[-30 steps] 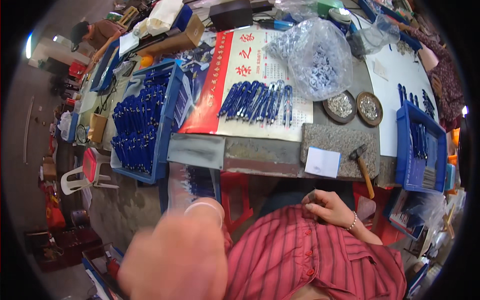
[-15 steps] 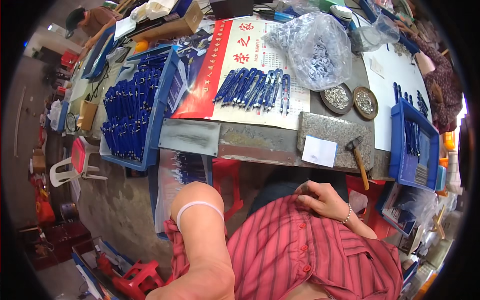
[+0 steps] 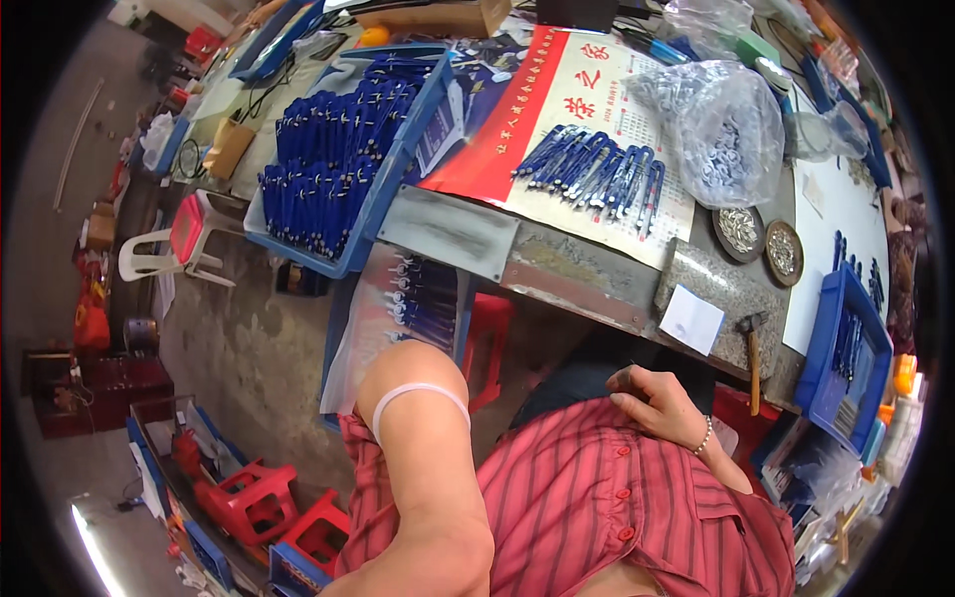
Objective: Assembling small blue plastic components by inserting metal pins and securing them with a hammer.
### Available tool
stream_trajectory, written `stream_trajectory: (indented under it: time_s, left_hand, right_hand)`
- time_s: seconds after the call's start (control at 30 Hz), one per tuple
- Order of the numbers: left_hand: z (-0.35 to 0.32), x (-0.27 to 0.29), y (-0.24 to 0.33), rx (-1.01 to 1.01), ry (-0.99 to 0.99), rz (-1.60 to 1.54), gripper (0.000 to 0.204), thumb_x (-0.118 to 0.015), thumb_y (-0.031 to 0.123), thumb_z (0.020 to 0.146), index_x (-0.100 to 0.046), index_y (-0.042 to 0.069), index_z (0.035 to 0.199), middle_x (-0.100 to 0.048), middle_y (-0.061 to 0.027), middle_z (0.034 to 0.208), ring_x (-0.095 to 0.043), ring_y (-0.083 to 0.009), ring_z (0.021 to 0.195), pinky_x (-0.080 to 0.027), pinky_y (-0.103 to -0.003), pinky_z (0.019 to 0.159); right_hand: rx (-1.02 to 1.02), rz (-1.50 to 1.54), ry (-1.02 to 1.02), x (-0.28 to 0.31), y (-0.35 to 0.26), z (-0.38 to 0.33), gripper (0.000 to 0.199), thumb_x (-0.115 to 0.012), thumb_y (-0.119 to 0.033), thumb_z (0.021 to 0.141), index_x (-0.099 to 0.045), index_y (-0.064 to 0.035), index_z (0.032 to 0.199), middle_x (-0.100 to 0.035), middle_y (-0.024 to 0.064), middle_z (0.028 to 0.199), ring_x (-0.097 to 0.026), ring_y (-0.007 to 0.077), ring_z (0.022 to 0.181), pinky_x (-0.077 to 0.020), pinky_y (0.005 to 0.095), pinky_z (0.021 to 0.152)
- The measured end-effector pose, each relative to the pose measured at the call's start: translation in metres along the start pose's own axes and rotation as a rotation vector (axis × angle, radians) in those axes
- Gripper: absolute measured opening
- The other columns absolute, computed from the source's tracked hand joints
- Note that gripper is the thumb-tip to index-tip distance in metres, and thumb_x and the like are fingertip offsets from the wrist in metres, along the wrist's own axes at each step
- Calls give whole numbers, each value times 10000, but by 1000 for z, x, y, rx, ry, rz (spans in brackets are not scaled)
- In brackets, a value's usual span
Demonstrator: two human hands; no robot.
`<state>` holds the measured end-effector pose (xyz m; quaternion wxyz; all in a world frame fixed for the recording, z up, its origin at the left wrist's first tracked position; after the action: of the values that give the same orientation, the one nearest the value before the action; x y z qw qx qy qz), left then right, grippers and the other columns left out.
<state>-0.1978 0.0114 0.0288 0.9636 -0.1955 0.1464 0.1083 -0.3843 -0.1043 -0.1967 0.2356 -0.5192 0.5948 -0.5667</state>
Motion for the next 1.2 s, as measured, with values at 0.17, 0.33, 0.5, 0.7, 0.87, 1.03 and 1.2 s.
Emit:
stream_trajectory:
  time_s: [0.17,0.33,0.5,0.7,0.87,1.03,1.2]
  left_hand:
    - [24,1,6,-213,-37,494,222,-597,-8,803,-562,4,1022,-579,-64,1005,-550,-191,947,-444,-297,833]
    - [15,14,9,-212,30,164,223,-588,11,819,-578,-7,1041,-592,-73,1075,-554,-168,1006,-456,-303,863]
    - [-32,81,75,194,-42,631,240,-468,216,909,-533,-15,891,-518,-102,791,-490,-214,670,-391,-304,594]
    - [-79,218,0,1244,-145,1202,195,-607,31,877,-606,-12,1067,-585,-34,936,-546,-81,816,-454,-223,743]
    - [-107,309,-34,1404,-650,1324,285,-661,91,816,-648,47,1098,-614,-84,941,-578,-113,687,-482,-246,652]
    - [-135,340,-77,1306,-1041,1424,298,-674,140,787,-661,65,1075,-619,-116,896,-601,-204,721,-493,-311,699]
    - [-149,347,-98,1335,-1305,1462,236,-639,127,778,-681,63,1001,-623,-161,871,-610,-335,850,-484,-398,782]
  right_hand:
    - [-54,-7,-54,-5,-6,6,205,-634,-134,872,-599,12,1012,-654,143,820,-650,230,701,-505,303,648]
    - [-104,-20,-70,-7,-3,7,198,-632,-122,870,-598,17,1006,-653,150,824,-651,248,717,-504,307,660]
    - [11,-24,-44,-12,-11,11,177,-635,-97,869,-598,23,993,-632,80,748,-574,110,628,-468,257,597]
    - [-89,-52,-62,-11,-4,10,196,-631,-122,865,-598,24,991,-653,162,824,-653,256,728,-500,315,662]
    - [-50,-26,-64,-19,-4,12,192,-632,-118,859,-597,26,980,-647,169,808,-649,270,721,-500,320,662]
    - [-44,-60,-31,-20,-4,11,190,-630,-125,857,-599,23,972,-651,178,822,-654,298,742,-507,339,669]
    - [-87,-65,-23,-17,-4,8,195,-628,-130,855,-599,19,978,-653,181,835,-656,309,756,-513,346,676]
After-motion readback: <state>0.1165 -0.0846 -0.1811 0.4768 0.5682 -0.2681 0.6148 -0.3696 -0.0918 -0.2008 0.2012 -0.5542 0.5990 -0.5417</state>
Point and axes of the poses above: each hand's wrist, its own z-axis towards the middle knuckle, its own x-axis out of the back of the hand, y = z × x, the point moved 3 cm from there along z, towards the middle knuckle
